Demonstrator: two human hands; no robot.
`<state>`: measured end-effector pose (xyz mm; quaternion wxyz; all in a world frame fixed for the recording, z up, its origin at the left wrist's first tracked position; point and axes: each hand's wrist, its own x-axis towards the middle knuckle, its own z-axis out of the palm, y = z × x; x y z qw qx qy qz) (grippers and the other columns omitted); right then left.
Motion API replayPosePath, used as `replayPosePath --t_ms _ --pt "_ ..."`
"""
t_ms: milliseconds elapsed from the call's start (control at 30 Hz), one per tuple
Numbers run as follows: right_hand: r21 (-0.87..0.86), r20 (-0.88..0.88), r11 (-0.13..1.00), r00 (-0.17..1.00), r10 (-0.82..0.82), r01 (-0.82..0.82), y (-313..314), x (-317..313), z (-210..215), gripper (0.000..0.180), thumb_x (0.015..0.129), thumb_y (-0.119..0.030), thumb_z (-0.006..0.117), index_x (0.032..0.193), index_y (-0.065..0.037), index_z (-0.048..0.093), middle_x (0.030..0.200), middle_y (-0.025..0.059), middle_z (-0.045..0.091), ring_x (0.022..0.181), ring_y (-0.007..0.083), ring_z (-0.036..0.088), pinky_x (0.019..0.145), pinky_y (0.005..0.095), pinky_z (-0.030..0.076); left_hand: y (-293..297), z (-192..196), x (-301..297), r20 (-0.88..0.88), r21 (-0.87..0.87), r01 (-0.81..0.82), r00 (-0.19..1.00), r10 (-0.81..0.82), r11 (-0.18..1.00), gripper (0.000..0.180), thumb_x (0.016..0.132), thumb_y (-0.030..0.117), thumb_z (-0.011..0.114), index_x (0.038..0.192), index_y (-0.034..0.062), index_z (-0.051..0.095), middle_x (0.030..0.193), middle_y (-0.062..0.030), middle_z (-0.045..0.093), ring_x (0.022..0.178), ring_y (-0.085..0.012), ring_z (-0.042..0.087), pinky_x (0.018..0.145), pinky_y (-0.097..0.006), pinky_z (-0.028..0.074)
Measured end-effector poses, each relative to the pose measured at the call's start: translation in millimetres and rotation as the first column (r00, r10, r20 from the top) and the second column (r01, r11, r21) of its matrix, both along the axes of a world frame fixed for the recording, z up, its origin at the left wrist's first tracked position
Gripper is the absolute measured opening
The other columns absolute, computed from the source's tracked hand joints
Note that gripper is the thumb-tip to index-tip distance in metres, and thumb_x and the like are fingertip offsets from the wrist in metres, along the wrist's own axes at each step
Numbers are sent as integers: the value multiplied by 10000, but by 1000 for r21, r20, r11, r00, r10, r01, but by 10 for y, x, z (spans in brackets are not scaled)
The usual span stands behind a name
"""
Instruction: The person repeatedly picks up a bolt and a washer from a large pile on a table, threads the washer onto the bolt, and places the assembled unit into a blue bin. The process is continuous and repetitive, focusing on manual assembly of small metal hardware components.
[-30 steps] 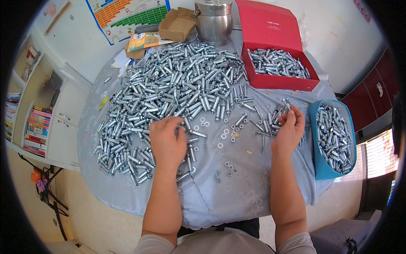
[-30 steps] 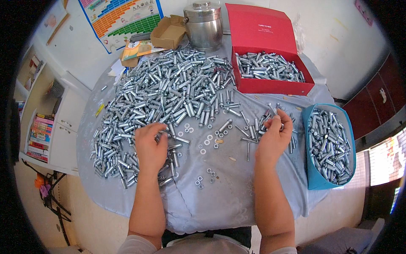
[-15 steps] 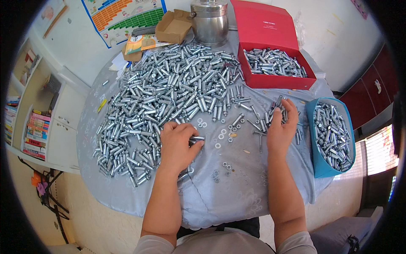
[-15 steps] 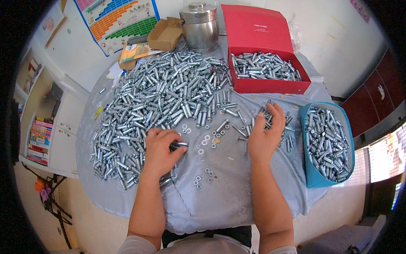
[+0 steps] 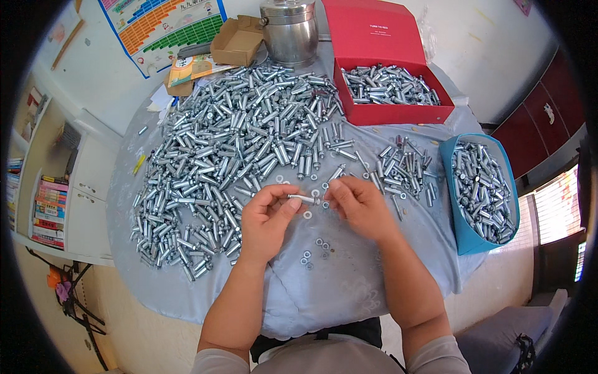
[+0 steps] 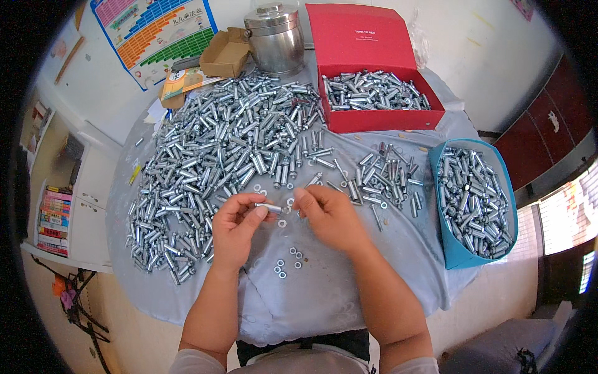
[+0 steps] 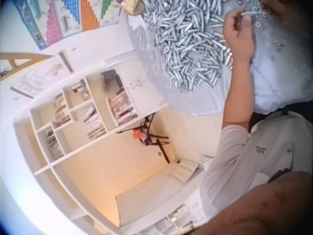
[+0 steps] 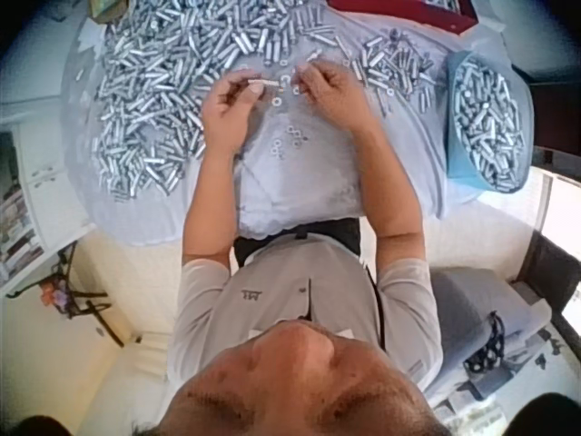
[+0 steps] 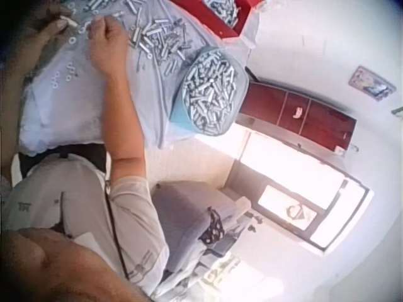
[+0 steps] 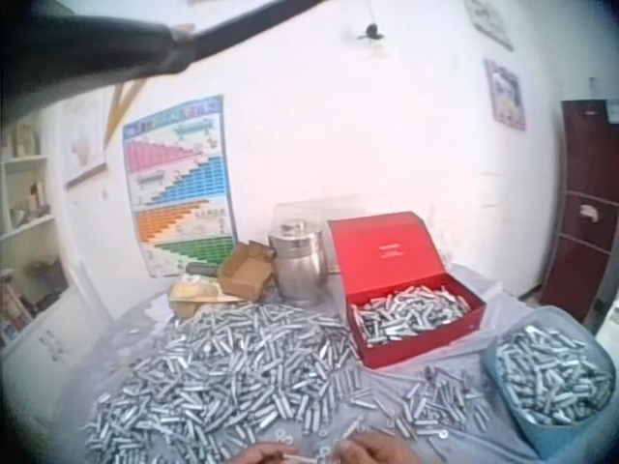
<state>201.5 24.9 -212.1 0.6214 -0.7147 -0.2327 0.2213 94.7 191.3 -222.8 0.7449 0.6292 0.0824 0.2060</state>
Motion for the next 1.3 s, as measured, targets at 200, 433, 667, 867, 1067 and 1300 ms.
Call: replayPosePath --t_ms 200,433,667,867,1067,1300 --pt "-58 -28 992 993 112 -114 27 -37 -45 417 1000 -354 495 821 3 616 661 24 567 592 112 516 552 275 420 2 -29 7 -36 103 3 999 1 995 197 874 -5 646 1070 -30 657 949 -111 692 841 -157 672 759 -267 546" --pt "8 -239 995 966 99 -100 28 -8 -23 352 992 -323 520 840 -13 593 663 0 538 563 71 484 492 242 392 20 3 -33 -90 300 24 996 3 954 191 864 66 686 1034 -22 699 881 -97 707 753 -124 673 671 -236 529" --pt "217 -115 976 993 33 -7 97 -54 -95 198 959 -201 588 1014 -12 608 736 -13 577 615 67 515 554 224 427 4 30 9 -146 -25 -11 989 7 1000 174 912 64 625 1017 -65 675 807 -122 695 677 -167 668 623 -281 559" --pt "94 -215 992 971 106 -88 3 38 -56 180 935 -163 619 1019 -5 637 808 6 616 673 70 552 600 226 450 -12 3 8 -119 14 -2 993 4 1000 177 910 71 634 1030 -52 675 807 -110 697 689 -161 671 631 -280 561" --pt "82 -296 995 952 73 -51 30 6 36 186 924 -158 630 1015 4 640 770 1 611 668 76 560 591 228 460 -7 1 0 -127 12 0 992 1 1000 181 910 73 636 1044 -44 675 820 -104 698 700 -155 674 654 -272 563" --pt "148 -273 985 954 125 -87 15 51 -74 207 928 -197 635 981 4 640 761 15 617 636 81 564 570 232 467 -27 14 17 -131 8 -7 991 8 1000 201 900 47 635 1076 -44 669 837 -112 702 720 -161 682 671 -266 559"
